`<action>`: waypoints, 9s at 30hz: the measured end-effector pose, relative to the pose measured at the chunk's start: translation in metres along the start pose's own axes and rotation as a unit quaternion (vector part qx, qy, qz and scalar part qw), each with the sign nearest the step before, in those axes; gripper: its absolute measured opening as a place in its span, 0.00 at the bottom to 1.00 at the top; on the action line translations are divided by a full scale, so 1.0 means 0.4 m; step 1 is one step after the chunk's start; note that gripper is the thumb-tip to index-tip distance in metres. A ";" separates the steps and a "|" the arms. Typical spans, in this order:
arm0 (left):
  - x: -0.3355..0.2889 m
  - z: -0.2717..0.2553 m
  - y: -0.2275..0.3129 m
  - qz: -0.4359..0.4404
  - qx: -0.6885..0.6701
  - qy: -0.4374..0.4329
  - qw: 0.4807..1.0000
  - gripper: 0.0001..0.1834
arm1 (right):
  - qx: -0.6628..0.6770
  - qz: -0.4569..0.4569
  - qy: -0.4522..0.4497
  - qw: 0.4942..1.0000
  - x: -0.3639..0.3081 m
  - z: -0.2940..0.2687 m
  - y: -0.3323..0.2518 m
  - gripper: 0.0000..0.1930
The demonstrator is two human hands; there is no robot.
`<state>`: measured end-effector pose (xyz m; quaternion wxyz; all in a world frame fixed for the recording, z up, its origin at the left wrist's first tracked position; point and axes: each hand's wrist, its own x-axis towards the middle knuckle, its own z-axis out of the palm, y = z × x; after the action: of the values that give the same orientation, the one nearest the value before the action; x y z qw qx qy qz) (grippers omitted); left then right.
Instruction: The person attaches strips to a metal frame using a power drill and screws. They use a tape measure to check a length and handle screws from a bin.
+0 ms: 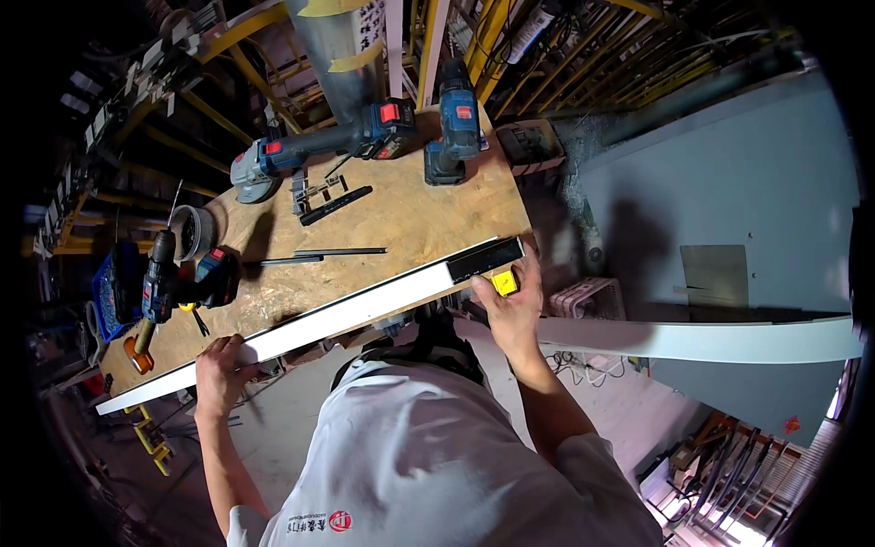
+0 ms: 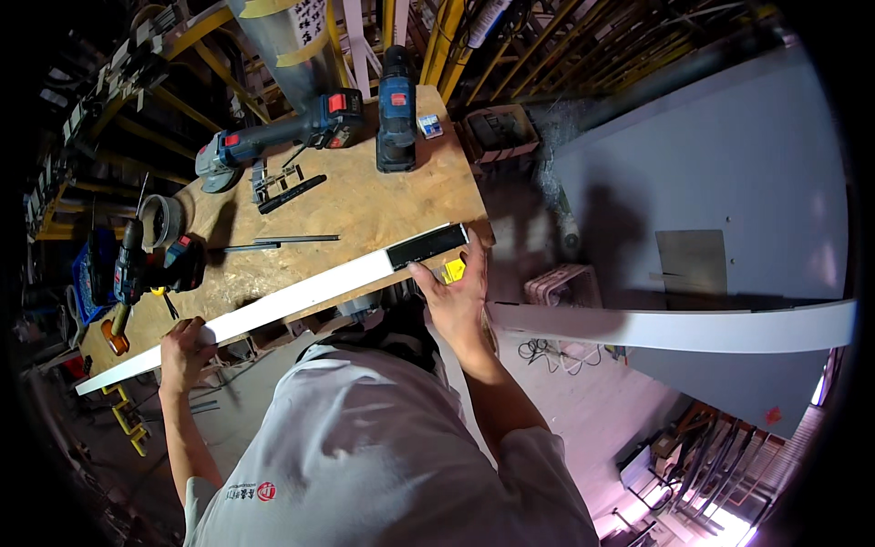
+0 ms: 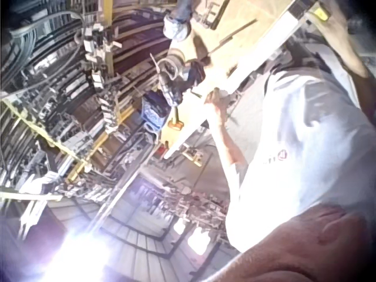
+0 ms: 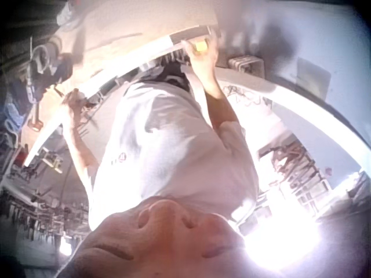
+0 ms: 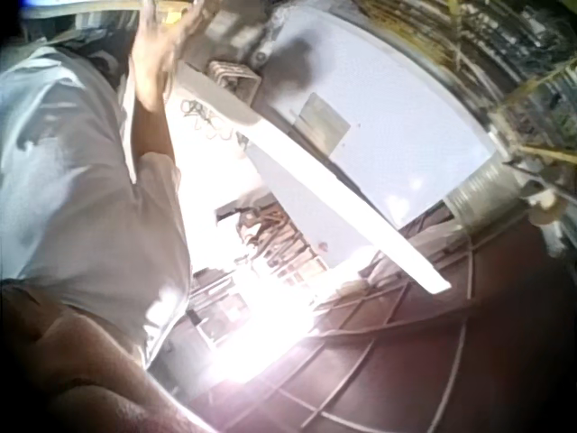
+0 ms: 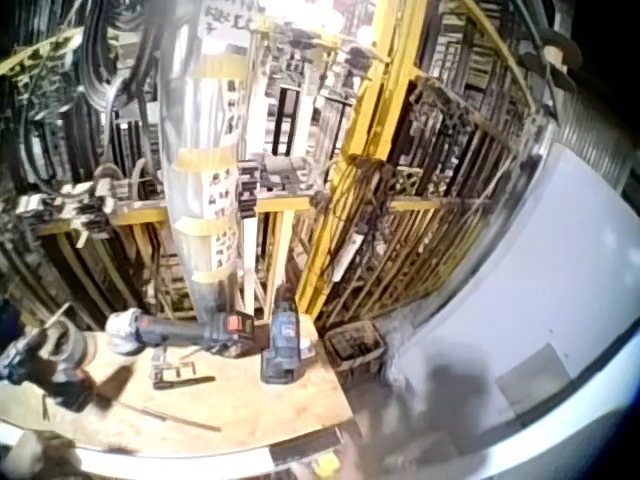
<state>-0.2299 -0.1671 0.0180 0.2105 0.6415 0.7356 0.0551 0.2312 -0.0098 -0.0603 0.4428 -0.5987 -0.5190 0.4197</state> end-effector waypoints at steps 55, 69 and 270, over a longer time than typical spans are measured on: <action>-0.058 -0.011 -0.282 0.173 0.037 -0.036 0.984 0.42 | -0.374 0.036 0.173 0.910 -0.159 -0.106 0.302 0.19; 0.108 0.082 0.118 0.086 0.027 -0.062 0.994 0.49 | -0.092 -0.110 0.077 0.987 -0.017 -0.046 0.064 0.27; 0.212 0.133 0.351 0.286 -0.163 0.130 0.935 0.24 | -0.217 -0.356 -0.318 0.851 0.151 0.008 -0.160 0.17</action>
<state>-0.0880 -0.0713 -0.0012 0.1901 0.7688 0.5228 0.3154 0.2188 0.0547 -0.0019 0.2315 -0.2872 -0.8870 0.2777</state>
